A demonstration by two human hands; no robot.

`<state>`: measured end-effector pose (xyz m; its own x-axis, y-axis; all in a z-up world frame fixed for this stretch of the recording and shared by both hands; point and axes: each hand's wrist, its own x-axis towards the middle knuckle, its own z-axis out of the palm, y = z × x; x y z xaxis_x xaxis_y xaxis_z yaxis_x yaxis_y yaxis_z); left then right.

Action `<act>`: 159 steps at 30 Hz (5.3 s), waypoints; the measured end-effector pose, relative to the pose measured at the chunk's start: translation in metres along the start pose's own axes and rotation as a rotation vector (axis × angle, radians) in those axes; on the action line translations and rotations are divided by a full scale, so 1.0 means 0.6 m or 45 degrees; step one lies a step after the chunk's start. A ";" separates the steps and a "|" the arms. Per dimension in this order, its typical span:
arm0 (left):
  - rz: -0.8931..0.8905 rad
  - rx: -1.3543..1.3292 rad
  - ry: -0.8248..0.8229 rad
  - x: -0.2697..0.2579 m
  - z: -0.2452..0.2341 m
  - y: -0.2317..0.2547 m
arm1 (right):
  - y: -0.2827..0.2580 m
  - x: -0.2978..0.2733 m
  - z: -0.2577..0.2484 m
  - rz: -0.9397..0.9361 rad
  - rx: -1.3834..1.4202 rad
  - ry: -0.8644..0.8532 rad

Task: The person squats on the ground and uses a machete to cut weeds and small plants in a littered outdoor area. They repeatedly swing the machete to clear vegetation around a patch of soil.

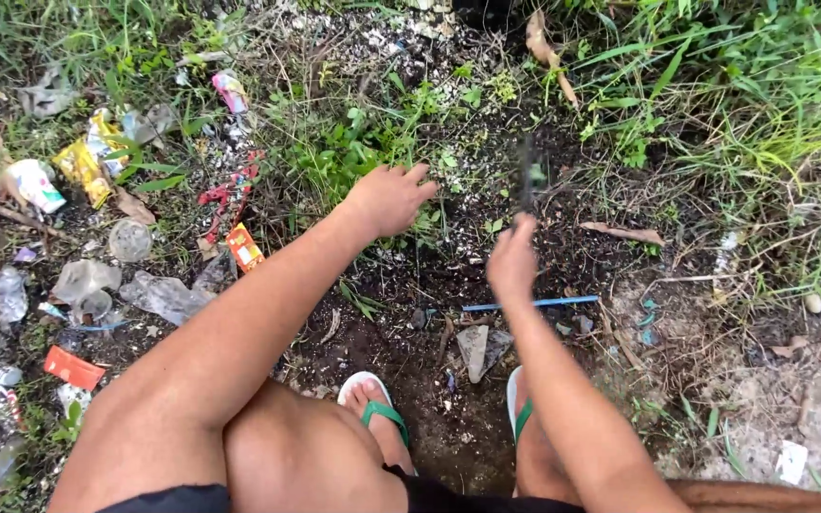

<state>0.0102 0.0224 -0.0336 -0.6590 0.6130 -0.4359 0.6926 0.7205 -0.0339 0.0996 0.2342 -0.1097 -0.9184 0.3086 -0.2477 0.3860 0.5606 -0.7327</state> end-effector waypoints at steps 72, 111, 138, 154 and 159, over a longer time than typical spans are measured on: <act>-0.696 -0.985 -0.301 -0.169 -0.177 -0.042 | -0.219 0.196 -0.165 -0.889 -1.668 -1.103; -0.644 -1.301 0.100 -0.122 0.040 -0.219 | -0.362 0.366 0.040 -1.343 -1.951 -0.848; -0.872 -0.862 0.184 -0.078 0.116 -0.266 | -0.467 0.349 0.040 -0.949 -1.770 -1.001; -0.911 -0.597 0.948 -0.190 0.119 -0.294 | -0.516 0.427 0.251 -1.574 -1.426 -0.529; -1.114 -0.591 1.004 -0.206 0.114 -0.288 | -0.545 0.482 0.329 -1.899 -0.829 0.097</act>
<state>-0.0078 -0.2000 -0.0351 -0.9493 -0.2136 0.2308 -0.1242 0.9290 0.3487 -0.3095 -0.0117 -0.0669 -0.4918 -0.7510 0.4407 -0.8039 0.5860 0.1015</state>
